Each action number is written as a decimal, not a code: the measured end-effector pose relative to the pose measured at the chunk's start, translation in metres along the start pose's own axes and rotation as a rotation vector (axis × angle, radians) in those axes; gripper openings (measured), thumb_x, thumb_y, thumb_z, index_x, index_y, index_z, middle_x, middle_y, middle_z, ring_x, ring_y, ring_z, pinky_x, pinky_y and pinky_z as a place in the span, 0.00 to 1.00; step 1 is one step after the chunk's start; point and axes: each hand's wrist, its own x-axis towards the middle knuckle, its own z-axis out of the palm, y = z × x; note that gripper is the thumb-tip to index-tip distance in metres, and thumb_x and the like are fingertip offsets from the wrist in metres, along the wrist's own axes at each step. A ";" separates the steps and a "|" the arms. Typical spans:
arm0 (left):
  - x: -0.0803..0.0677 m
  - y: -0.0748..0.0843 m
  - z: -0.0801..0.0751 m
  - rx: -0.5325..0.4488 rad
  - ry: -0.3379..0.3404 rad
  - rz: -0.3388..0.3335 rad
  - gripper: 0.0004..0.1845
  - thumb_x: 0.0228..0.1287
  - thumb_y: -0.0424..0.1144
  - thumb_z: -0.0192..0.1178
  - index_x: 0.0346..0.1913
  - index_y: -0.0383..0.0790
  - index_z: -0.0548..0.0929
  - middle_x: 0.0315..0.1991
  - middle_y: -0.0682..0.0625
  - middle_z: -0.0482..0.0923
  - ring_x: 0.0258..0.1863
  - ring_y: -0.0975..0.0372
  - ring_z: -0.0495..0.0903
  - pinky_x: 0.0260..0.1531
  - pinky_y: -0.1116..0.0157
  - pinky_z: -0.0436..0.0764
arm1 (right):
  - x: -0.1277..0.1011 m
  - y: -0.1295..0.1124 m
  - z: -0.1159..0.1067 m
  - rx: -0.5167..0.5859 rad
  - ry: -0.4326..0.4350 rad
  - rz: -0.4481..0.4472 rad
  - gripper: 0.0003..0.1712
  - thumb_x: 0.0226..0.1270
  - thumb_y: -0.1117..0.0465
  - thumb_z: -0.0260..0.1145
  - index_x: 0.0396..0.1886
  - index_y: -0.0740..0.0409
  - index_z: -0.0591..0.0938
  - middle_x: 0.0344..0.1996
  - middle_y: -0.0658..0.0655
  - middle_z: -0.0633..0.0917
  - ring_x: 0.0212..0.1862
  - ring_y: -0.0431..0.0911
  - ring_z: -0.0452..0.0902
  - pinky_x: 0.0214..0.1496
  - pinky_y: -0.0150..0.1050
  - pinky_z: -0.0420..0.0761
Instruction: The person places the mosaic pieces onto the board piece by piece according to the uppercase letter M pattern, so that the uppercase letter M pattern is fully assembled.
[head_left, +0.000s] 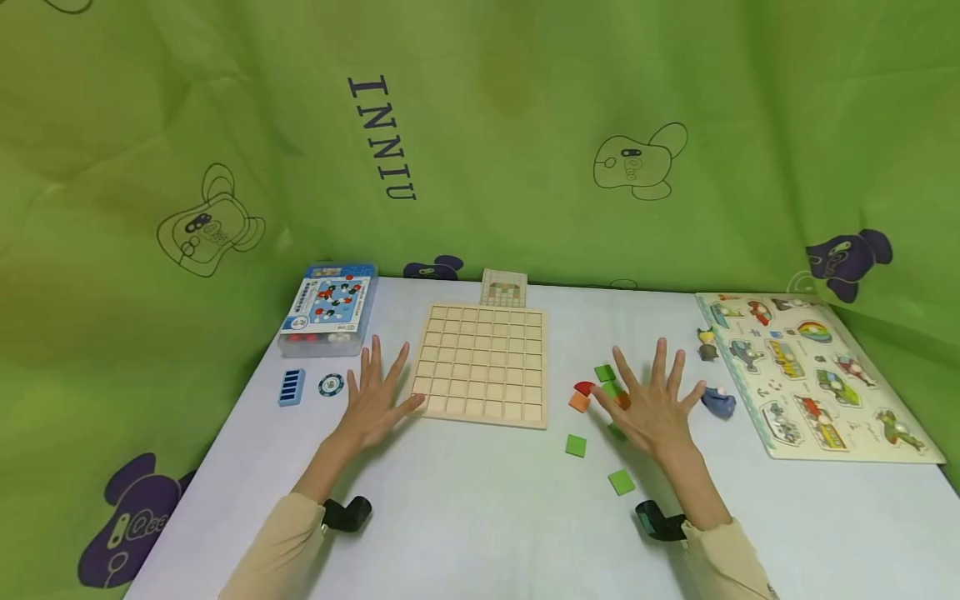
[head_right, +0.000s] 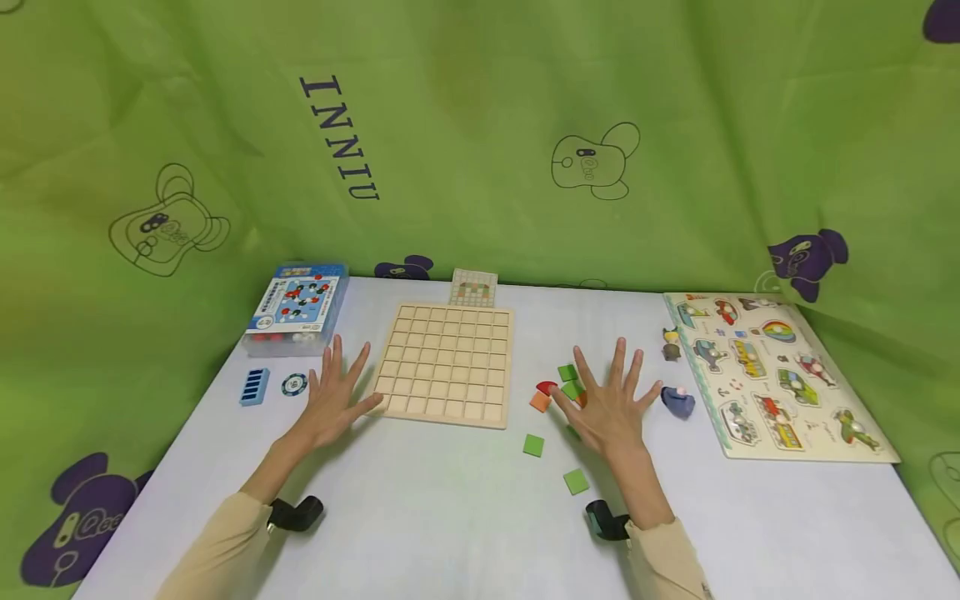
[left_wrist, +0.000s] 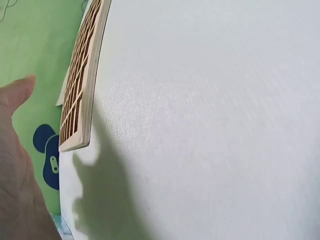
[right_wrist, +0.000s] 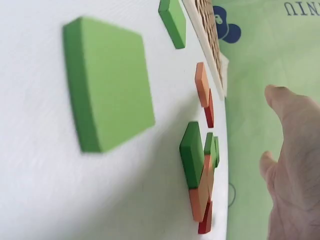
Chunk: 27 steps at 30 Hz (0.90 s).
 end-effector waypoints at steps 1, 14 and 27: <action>-0.001 0.000 0.000 -0.012 -0.004 0.013 0.45 0.65 0.60 0.52 0.77 0.56 0.39 0.74 0.36 0.21 0.72 0.37 0.28 0.61 0.32 0.36 | -0.001 0.001 0.000 0.001 -0.002 -0.001 0.45 0.65 0.28 0.47 0.76 0.43 0.53 0.72 0.68 0.28 0.69 0.63 0.12 0.54 0.80 0.29; 0.005 -0.008 -0.011 -0.207 -0.120 0.247 0.27 0.53 0.42 0.71 0.58 0.39 0.79 0.68 0.36 0.62 0.66 0.42 0.63 0.58 0.44 0.67 | -0.007 0.020 -0.009 0.201 -0.034 -0.017 0.39 0.73 0.38 0.45 0.77 0.50 0.51 0.72 0.74 0.35 0.69 0.74 0.26 0.58 0.78 0.38; 0.020 -0.018 -0.012 -0.326 -0.159 0.340 0.18 0.47 0.33 0.74 0.43 0.33 0.84 0.56 0.36 0.72 0.51 0.47 0.76 0.41 0.67 0.81 | -0.015 0.048 -0.030 0.700 0.001 -0.054 0.30 0.75 0.55 0.53 0.72 0.62 0.62 0.70 0.69 0.60 0.71 0.60 0.55 0.69 0.51 0.59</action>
